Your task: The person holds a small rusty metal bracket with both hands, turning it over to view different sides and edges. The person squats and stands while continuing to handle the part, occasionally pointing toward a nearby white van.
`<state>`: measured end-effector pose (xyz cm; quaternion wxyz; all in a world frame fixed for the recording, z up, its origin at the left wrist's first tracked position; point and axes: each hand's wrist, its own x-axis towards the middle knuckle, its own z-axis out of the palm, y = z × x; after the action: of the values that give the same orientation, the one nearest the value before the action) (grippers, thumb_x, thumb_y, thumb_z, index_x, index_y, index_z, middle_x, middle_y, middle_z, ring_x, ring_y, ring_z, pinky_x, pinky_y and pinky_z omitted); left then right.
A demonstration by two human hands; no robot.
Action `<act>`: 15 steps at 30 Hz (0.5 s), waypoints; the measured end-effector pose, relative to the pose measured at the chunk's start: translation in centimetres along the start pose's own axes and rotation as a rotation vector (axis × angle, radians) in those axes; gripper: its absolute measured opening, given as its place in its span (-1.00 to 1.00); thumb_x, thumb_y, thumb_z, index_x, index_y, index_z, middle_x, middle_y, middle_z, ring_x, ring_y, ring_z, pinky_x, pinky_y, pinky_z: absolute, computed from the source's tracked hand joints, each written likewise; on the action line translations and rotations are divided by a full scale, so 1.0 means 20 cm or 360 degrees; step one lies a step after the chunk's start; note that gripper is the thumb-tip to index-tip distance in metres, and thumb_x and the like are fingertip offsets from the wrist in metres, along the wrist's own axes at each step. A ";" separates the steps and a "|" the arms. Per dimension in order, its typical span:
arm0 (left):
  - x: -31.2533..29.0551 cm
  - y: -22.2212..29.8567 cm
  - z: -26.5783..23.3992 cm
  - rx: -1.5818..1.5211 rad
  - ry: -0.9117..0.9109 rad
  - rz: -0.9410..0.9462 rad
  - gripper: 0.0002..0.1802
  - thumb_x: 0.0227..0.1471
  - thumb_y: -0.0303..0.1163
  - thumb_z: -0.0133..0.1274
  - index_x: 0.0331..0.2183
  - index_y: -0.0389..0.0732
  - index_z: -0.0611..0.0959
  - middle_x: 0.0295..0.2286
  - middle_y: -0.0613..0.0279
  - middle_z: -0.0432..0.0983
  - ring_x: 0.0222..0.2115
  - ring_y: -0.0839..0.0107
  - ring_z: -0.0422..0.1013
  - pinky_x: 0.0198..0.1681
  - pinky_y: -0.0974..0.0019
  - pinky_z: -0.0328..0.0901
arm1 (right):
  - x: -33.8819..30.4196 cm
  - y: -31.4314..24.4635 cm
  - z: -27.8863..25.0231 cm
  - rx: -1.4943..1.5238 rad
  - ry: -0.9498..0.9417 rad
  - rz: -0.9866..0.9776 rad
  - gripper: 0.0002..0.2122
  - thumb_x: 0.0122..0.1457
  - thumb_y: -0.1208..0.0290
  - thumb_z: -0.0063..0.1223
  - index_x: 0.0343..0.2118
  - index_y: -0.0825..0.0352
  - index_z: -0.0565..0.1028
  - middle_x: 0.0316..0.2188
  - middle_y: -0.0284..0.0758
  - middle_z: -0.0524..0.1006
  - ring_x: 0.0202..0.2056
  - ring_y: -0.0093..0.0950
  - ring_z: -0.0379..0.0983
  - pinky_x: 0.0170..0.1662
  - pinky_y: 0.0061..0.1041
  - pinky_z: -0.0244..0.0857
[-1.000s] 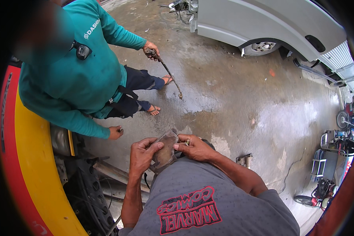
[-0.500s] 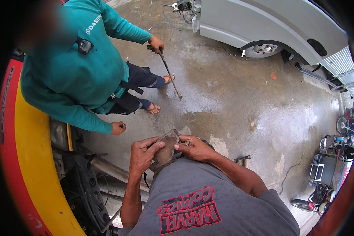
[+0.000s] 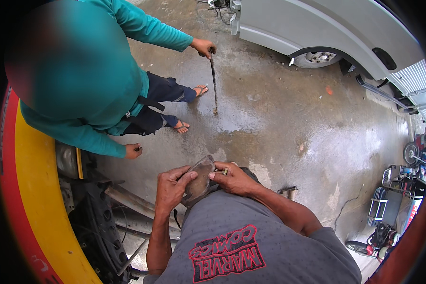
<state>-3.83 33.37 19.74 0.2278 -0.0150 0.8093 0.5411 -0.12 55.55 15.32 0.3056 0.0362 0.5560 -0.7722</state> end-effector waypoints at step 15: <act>-0.07 0.12 0.07 0.0522 0.0130 0.0704 -0.66 0.07 -0.47 0.25 -0.08 -0.35 0.69 -0.29 -0.05 0.65 -0.32 0.15 0.61 -0.24 0.26 0.46 | -0.03 0.04 -0.09 -0.0375 0.0193 -0.0353 -0.78 0.35 0.23 0.07 -0.27 0.29 0.44 -0.52 -0.57 0.29 -0.47 -0.73 0.13 -0.41 -0.61 0.07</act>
<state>-2.79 35.35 21.88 0.0707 0.1773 0.8782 0.4385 0.31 57.21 14.32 0.1865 -0.0148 0.6606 -0.7271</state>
